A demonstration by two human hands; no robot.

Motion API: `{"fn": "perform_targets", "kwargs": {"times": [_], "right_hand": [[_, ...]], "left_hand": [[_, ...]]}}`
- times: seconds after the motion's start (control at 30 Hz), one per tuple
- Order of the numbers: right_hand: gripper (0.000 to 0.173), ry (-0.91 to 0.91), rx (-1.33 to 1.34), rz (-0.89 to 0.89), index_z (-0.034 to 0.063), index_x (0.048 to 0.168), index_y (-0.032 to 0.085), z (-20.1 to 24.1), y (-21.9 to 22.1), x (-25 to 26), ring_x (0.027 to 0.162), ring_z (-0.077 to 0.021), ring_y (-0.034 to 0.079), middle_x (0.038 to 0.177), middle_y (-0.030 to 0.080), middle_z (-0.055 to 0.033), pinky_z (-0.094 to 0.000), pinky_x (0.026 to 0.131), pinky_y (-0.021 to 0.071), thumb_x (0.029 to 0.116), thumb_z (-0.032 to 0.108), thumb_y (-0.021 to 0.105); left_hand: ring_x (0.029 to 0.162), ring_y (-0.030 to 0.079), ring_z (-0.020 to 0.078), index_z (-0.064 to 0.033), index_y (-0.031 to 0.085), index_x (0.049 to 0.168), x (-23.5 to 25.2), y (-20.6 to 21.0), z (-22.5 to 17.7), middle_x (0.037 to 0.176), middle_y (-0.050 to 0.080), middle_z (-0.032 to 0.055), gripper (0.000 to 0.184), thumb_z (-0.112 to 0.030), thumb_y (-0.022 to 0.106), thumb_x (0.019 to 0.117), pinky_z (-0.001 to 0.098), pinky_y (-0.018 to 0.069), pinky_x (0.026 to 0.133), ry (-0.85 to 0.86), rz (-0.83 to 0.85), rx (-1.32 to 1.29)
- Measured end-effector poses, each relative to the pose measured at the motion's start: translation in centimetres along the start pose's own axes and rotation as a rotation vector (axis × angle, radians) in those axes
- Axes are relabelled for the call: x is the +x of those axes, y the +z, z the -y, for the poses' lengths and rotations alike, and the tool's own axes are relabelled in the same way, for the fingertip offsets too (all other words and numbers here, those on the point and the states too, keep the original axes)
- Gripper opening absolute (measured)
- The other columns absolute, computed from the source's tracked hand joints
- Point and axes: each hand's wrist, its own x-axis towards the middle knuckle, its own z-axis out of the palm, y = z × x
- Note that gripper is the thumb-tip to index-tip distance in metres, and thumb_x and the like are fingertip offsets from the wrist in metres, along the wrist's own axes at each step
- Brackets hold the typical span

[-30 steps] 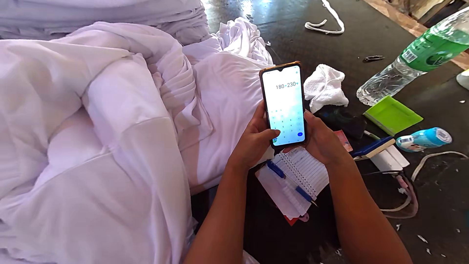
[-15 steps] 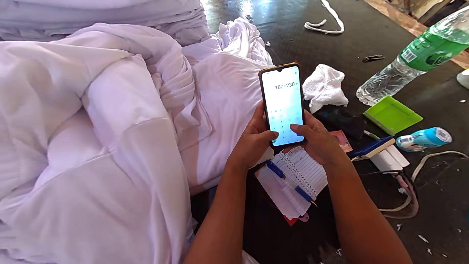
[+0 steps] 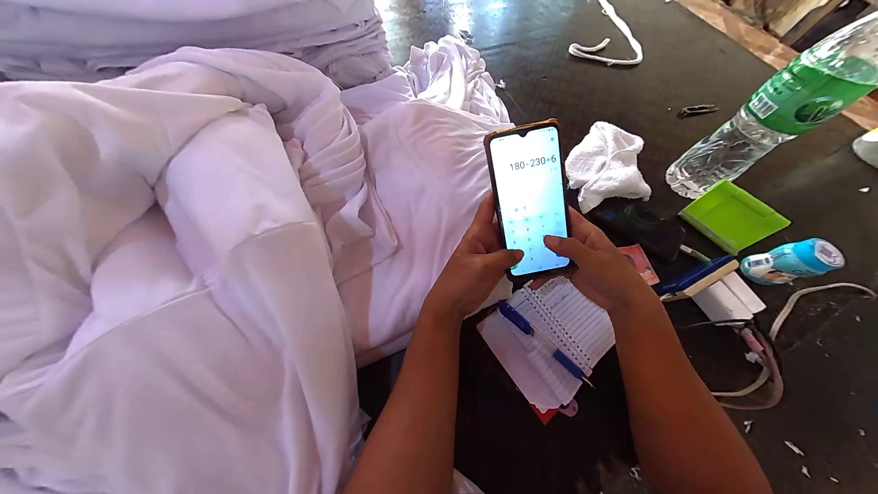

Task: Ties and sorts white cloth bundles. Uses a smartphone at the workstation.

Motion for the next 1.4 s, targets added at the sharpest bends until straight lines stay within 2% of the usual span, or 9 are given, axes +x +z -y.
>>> {"fn": "perform_targets", "kwargs": {"times": [0.23,0.5,0.63,0.87,1.17,1.4], "right_hand": [[0.057,0.006,0.067,0.128,0.0177,0.146,0.038,0.0,-1.0,-0.1,0.098,-0.0231,0.074,0.119,0.069,-0.0071,-0.0411,0.078,0.0652,0.0932,-0.002,0.047],[0.062,-0.009,0.096,0.199,0.0177,0.145,0.04,-0.2,-1.5,-0.1,0.102,-0.0234,0.073,0.122,0.069,-0.0074,-0.0427,0.083,0.0643,0.0886,-0.009,0.045],[0.058,0.001,0.098,0.193,0.016,0.143,0.04,-0.1,-1.5,-0.1,0.101,-0.0237,0.073,0.121,0.069,-0.008,-0.0429,0.083,0.0644,0.0915,-0.01,0.038],[0.057,0.001,0.1,0.173,0.0157,0.144,0.041,-0.1,-1.3,-0.2,0.101,-0.0238,0.073,0.12,0.069,-0.0086,-0.0426,0.083,0.0643,0.0916,-0.008,0.043],[0.058,0.019,0.09,0.127,0.0155,0.145,0.039,0.1,-0.9,-0.2,0.099,-0.0234,0.074,0.119,0.069,-0.0079,-0.0418,0.08,0.0651,0.0918,-0.008,0.04],[0.039,0.026,0.098,0.076,0.0167,0.143,0.043,0.1,-0.6,-0.1,0.095,-0.0234,0.075,0.116,0.071,-0.0088,-0.0407,0.076,0.0656,0.1058,0.007,0.036]], "left_hand": [[0.111,0.067,0.0188,-0.0243,0.017,0.159,0.0,0.0,-0.1,0.135,0.059,0.0085,0.083,0.012,0.047,0.0904,0.0381,0.0565,0.095,0.002,0.001,-0.014],[0.11,0.067,0.0188,-0.0246,0.018,0.158,0.0,0.0,-0.1,0.134,0.06,0.0083,0.081,0.012,0.047,0.0911,0.0377,0.0569,0.094,0.007,0.012,-0.036],[0.111,0.067,0.0186,-0.024,0.019,0.158,0.0,0.0,-0.2,0.134,0.059,0.0083,0.081,0.013,0.047,0.0915,0.0374,0.0567,0.095,0.004,0.008,-0.045],[0.11,0.067,0.0191,-0.0246,0.017,0.158,0.0,0.0,-0.1,0.135,0.059,0.0086,0.081,0.012,0.047,0.0925,0.0373,0.0571,0.094,0.001,0.004,-0.041],[0.111,0.067,0.0187,-0.0249,0.018,0.158,0.1,0.0,0.0,0.136,0.058,0.008,0.081,0.011,0.048,0.0926,0.0374,0.057,0.094,0.006,-0.017,-0.037],[0.11,0.067,0.0186,-0.0245,0.019,0.158,0.0,0.1,-0.1,0.135,0.058,0.0082,0.079,0.01,0.049,0.0938,0.0367,0.0571,0.094,0.003,-0.015,-0.046]]}}
